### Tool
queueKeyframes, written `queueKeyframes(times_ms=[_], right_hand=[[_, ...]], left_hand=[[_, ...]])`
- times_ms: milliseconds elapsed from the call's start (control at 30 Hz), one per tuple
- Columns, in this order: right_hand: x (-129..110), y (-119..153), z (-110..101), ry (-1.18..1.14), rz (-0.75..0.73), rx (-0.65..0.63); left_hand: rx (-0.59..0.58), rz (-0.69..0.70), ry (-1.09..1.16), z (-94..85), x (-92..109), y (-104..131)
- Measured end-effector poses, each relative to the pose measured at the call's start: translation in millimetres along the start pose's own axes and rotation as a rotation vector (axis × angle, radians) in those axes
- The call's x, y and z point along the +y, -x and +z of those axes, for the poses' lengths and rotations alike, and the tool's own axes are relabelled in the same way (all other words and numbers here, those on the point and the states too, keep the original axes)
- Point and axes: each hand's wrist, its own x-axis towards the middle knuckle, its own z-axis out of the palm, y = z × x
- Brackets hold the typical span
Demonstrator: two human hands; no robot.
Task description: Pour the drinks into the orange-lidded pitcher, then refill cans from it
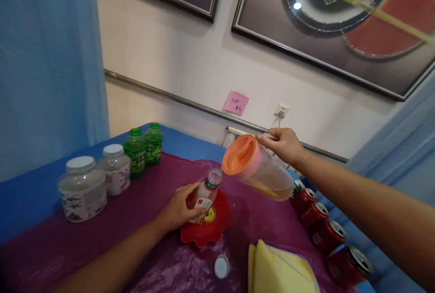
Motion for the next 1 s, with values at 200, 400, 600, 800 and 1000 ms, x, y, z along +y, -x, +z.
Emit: queueKeyframes(times_ms=[200, 400, 600, 800, 1000], right_hand=[[0.2, -0.2, 0.8, -0.013, 0.005, -0.014], [2.0, -1.3, 0.7, 0.009, 0.000, -0.018], [3.9, -1.4, 0.3, 0.011, -0.003, -0.024], [5.0, -1.0, 1.3, 0.010, 0.005, -0.020], [2.9, 1.3, 1.9, 0.011, 0.013, -0.009]], left_hand=[[0.001, -0.014, 0.003, -0.6, 1.9, 0.3], [-0.004, -0.011, 0.006, 0.1, 0.8, 0.1], [0.001, -0.009, 0.011, -0.3, 1.9, 0.3], [0.002, -0.003, 0.004, -0.4, 2.3, 0.4], [0.015, -0.003, 0.008, 0.4, 1.8, 0.5]])
